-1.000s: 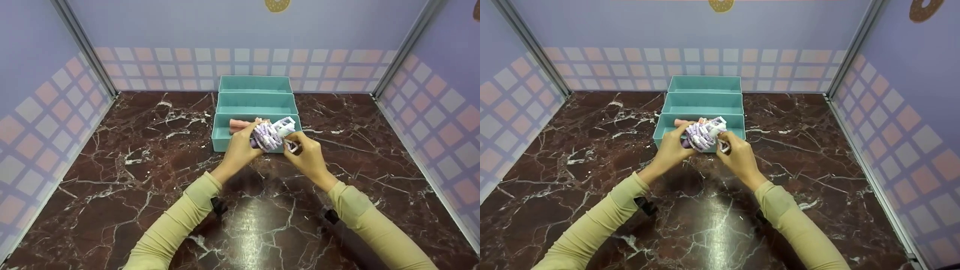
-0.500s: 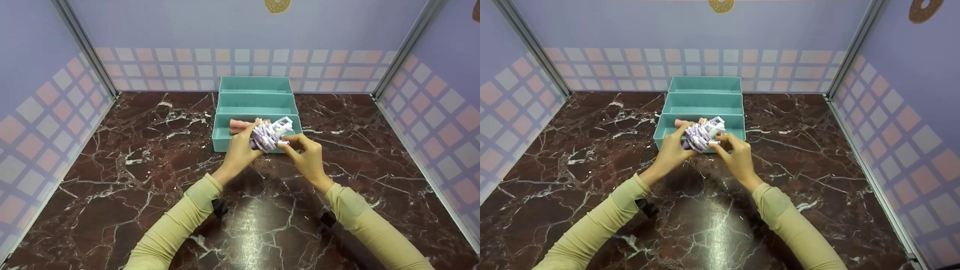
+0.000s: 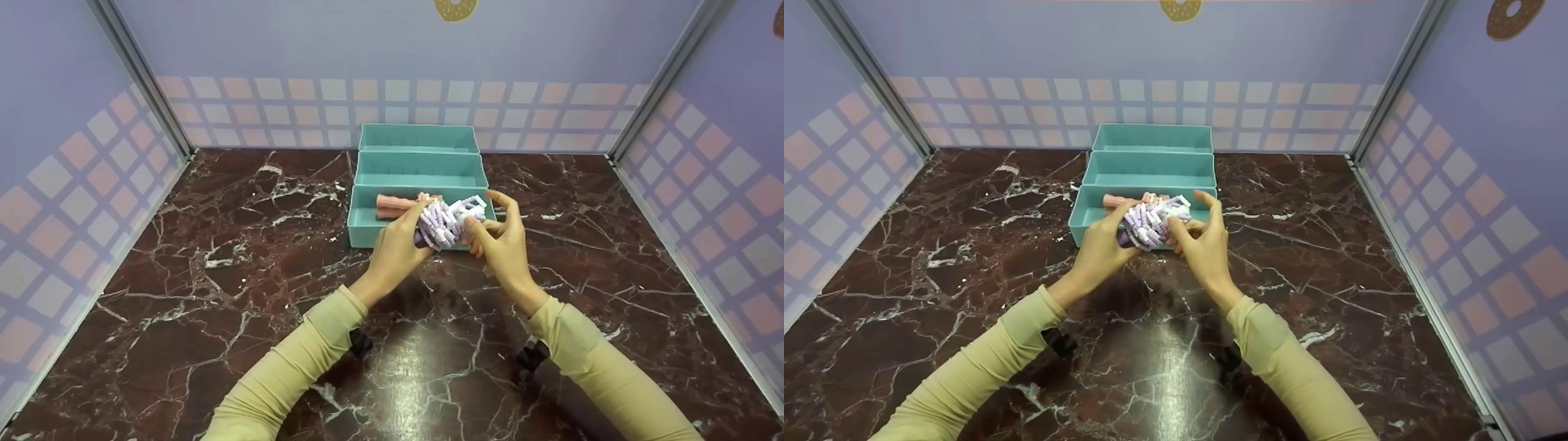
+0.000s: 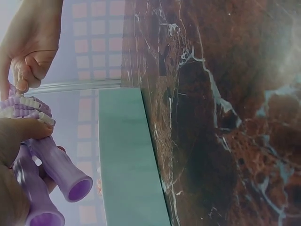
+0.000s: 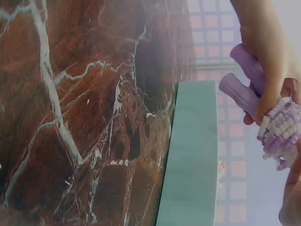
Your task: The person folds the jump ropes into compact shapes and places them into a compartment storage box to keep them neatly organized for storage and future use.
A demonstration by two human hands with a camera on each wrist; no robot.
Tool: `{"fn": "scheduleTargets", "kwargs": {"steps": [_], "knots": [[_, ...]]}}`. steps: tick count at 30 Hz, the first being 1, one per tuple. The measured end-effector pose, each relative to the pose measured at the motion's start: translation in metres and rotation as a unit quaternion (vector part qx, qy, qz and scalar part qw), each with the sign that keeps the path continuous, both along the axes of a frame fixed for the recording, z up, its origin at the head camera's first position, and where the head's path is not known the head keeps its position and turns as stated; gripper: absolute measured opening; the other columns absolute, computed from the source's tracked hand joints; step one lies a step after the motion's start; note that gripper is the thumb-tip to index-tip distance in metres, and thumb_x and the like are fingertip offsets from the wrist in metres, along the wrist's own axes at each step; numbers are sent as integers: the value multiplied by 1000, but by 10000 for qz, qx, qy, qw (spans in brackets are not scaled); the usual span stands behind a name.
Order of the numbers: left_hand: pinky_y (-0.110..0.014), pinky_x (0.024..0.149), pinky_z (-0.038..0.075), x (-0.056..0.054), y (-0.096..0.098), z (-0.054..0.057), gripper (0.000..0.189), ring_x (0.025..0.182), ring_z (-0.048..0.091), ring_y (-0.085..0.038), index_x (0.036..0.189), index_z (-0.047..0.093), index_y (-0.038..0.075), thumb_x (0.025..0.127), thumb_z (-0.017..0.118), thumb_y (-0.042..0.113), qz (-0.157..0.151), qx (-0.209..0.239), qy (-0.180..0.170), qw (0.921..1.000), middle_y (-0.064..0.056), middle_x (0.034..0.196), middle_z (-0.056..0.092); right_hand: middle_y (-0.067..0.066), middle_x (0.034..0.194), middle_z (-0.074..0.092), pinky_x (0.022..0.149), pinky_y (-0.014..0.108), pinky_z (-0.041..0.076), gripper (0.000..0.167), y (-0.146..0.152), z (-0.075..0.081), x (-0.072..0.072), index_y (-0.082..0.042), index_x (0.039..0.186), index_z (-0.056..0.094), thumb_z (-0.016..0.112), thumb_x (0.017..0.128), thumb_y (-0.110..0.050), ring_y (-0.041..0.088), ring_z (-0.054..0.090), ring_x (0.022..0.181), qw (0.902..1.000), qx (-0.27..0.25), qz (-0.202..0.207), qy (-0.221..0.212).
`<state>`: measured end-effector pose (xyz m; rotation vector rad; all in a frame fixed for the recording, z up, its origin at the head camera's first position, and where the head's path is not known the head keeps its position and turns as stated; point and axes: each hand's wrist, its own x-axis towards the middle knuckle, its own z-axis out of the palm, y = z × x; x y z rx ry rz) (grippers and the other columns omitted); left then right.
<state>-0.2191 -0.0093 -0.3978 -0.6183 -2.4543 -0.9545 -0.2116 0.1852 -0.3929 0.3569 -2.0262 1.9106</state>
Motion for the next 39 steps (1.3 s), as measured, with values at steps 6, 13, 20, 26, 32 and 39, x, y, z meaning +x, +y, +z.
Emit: {"fn": "scheduleTargets", "kwargs": {"steps": [6, 13, 20, 26, 32, 39], "knots": [[-46, 84, 60, 1, -1, -2, 74, 98, 73, -37, 145, 52, 7, 78, 85, 10, 53, -168, 61, 9998, -14, 133, 68, 3, 59, 67, 42, 24, 48, 34, 0, 3, 3, 1, 127, 52, 66, 97, -4, 10, 57, 45, 9995, -119, 188, -216], [-48, 79, 60, 4, 2, -7, 78, 92, 73, -37, 148, 50, 8, 78, 84, 9, 145, -192, -10, 9997, -14, 134, 67, 3, 56, 65, 41, 22, 49, 24, -6, 0, 7, -5, 118, 52, 62, 97, 1, 10, 58, 44, 9955, -833, 281, -364], [-48, 83, 60, 2, 0, -10, 77, 95, 73, -38, 146, 52, 7, 77, 85, 8, 107, -81, -197, 9997, -17, 133, 68, 10, 77, 75, 66, 32, 63, 29, -1, -5, 7, -1, 129, 47, 54, 101, 2, 18, 74, 69, 9858, -1202, 1083, -454], [-48, 87, 60, 1, -5, -9, 75, 98, 72, -39, 143, 54, 7, 75, 86, 8, 22, -98, -246, 9996, -17, 131, 69, 13, 87, 77, 76, 37, 64, 30, 8, -6, 7, 1, 135, 43, 49, 105, -2, 22, 77, 84, 9788, -1043, 1712, -422], [-47, 89, 59, 4, -7, -8, 75, 100, 72, -38, 143, 56, 6, 74, 87, 8, -274, 106, -332, 9990, -22, 121, 72, 5, 66, 72, 51, 29, 59, 21, 10, -6, 6, 6, 121, 53, 58, 102, -2, 12, 68, 55, 9952, -253, 940, 32], [-47, 86, 59, 9, -5, -8, 68, 95, 73, -34, 137, 58, 5, 74, 84, 7, -388, 359, -402, 9978, -21, 110, 75, 14, 63, 69, 46, 31, 57, 23, 0, -7, 13, 9, 116, 58, 64, 98, -2, 10, 66, 49, 9977, 227, -82, 636]]}}
